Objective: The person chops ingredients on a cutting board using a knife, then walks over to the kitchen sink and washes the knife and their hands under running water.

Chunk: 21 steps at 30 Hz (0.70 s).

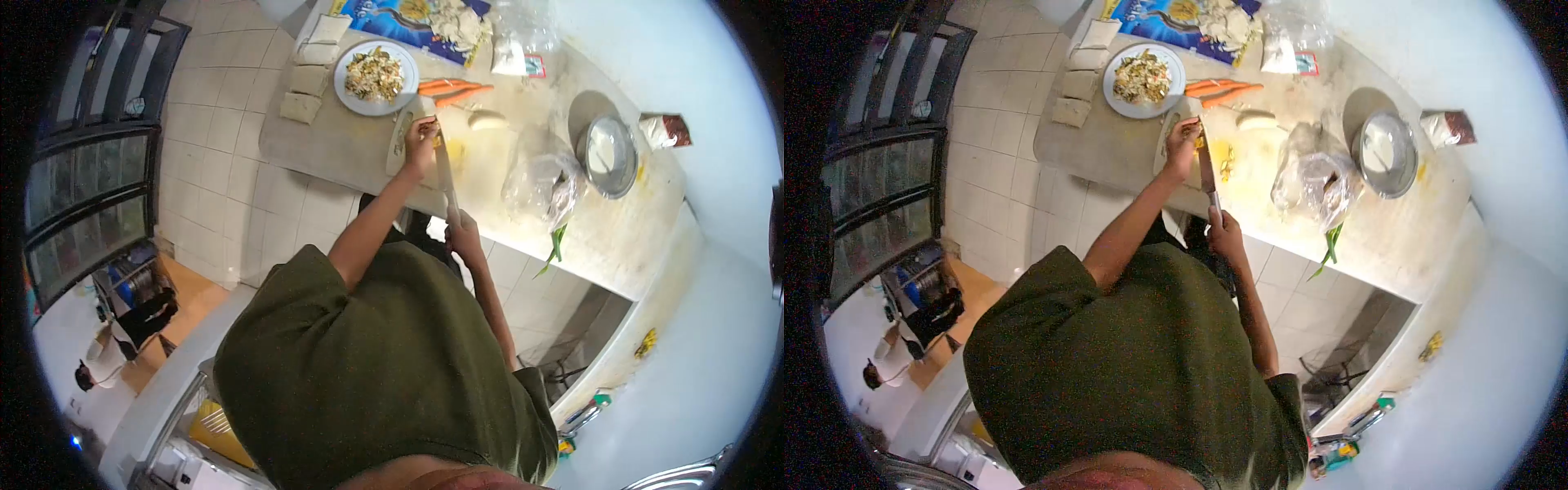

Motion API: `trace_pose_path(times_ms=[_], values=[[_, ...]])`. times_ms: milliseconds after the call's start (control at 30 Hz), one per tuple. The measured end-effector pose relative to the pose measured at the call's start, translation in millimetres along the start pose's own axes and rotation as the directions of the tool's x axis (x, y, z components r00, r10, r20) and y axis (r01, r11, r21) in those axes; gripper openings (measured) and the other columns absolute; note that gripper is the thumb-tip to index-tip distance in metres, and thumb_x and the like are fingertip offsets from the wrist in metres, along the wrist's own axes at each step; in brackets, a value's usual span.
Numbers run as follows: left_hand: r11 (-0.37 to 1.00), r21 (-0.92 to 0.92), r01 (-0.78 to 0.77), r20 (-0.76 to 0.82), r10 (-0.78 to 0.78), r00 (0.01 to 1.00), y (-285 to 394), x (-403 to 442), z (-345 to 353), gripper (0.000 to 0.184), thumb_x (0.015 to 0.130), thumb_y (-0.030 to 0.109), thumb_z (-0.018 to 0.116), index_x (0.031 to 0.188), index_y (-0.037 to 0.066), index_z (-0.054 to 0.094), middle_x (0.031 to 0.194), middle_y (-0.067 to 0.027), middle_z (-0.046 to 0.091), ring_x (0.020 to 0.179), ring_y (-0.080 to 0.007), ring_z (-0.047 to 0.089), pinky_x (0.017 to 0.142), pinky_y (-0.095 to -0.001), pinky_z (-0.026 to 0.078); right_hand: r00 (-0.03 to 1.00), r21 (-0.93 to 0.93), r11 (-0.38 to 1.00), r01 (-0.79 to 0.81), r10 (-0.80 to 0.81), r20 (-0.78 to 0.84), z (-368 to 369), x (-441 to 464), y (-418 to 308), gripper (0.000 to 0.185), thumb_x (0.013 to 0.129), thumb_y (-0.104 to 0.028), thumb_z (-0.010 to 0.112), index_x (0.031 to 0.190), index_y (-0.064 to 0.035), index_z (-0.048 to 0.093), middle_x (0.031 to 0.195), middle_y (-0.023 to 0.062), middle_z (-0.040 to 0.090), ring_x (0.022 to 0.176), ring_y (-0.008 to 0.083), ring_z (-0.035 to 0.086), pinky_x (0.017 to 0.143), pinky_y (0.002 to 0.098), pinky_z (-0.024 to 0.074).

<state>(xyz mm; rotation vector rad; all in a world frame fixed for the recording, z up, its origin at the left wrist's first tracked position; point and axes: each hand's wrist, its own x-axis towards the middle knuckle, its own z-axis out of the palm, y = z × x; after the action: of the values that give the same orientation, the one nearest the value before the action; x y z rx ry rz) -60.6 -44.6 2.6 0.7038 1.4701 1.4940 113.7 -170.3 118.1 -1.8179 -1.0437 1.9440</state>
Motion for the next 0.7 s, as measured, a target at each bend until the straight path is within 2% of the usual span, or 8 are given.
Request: trace_pose_path(times_ms=[67,200,233,300,400,467,633,700], values=[[0.843,-0.474,0.255,0.112,-0.23,0.967,-2,38,-27,0.02,0.095,0.008,0.062,0.115,0.006,0.062,0.105,-0.0054,0.066,0.094,-0.0158,0.065,0.085,-0.0314,0.054,1.0,-0.055,0.998,0.024,-0.025,-0.015,17,7,-27,0.048,0.1,-0.051,0.054,0.087,-0.0045,0.056,0.059,0.0025,0.051,0.044,0.0118,0.048,0.041,0.0277,0.0389],[0.631,-0.656,0.413,0.271,-0.314,0.91,22,102,-71,0.017,0.096,0.008,0.061,0.113,0.006,0.063,0.108,-0.0029,0.067,0.091,-0.0146,0.067,0.082,-0.0345,0.055,0.998,-0.063,0.997,0.053,-0.052,0.018,57,25,-87,0.05,0.1,-0.051,0.054,0.084,-0.0038,0.053,0.055,0.0018,0.047,0.041,0.0112,0.047,0.038,0.028,0.0374],[0.642,-0.627,0.443,0.314,-0.312,0.897,24,118,-82,0.019,0.097,0.01,0.059,0.115,0.009,0.063,0.11,-0.0027,0.067,0.096,-0.0147,0.066,0.086,-0.0334,0.054,0.998,-0.069,0.995,0.069,-0.068,0.011,66,30,-98,0.05,0.1,-0.051,0.053,0.084,-0.0035,0.053,0.055,0.0019,0.047,0.04,0.0112,0.046,0.038,0.0279,0.0374],[0.992,-0.11,-0.069,0.238,0.094,0.967,14,143,-103,0.017,0.097,0.014,0.059,0.113,0.011,0.064,0.11,-0.0027,0.068,0.099,-0.0154,0.066,0.088,-0.0332,0.053,0.994,-0.073,0.992,0.105,-0.105,0.003,79,38,-117,0.05,0.101,-0.051,0.052,0.084,-0.003,0.052,0.054,0.0021,0.047,0.04,0.011,0.046,0.038,0.0276,0.0373],[0.894,-0.35,0.279,0.306,-0.172,0.936,11,182,-116,0.019,0.096,0.025,0.06,0.111,0.014,0.065,0.11,-0.0033,0.067,0.102,-0.0167,0.065,0.09,-0.0368,0.052,0.99,-0.067,0.988,0.141,-0.142,-0.018,95,42,-138,0.051,0.101,-0.05,0.052,0.083,-0.0024,0.052,0.054,0.0025,0.048,0.039,0.0105,0.046,0.038,0.0271,0.0373],[0.609,-0.507,0.61,0.406,-0.455,0.793,69,187,-127,0.022,0.096,0.031,0.06,0.11,0.014,0.065,0.11,-0.0033,0.066,0.102,-0.0174,0.065,0.089,-0.0384,0.052,0.988,-0.062,0.989,0.134,-0.138,-0.063,107,46,-147,0.051,0.101,-0.05,0.052,0.083,-0.002,0.052,0.054,0.0027,0.048,0.039,0.0103,0.045,0.038,0.0269,0.0373],[0.695,-0.348,0.629,0.238,-0.584,0.776,78,209,-138,0.03,0.1,0.037,0.054,0.118,0.013,0.061,0.112,-0.0032,0.067,0.1,-0.0195,0.066,0.089,-0.0403,0.053,0.99,-0.102,0.988,0.118,-0.125,-0.06,130,62,-157,0.05,0.102,-0.048,0.051,0.088,-0.0006,0.055,0.059,0.0035,0.051,0.042,0.01,0.047,0.039,0.0265,0.0389],[0.695,-0.38,0.61,0.313,-0.523,0.792,85,209,-142,0.034,0.1,0.038,0.053,0.119,0.011,0.059,0.111,-0.0059,0.067,0.1,-0.0189,0.066,0.085,-0.0402,0.055,0.992,-0.106,0.989,0.105,-0.112,-0.061,138,65,-158,0.05,0.102,-0.049,0.051,0.089,-0.0009,0.056,0.059,0.0038,0.051,0.042,0.0099,0.047,0.039,0.0267,0.0397]])
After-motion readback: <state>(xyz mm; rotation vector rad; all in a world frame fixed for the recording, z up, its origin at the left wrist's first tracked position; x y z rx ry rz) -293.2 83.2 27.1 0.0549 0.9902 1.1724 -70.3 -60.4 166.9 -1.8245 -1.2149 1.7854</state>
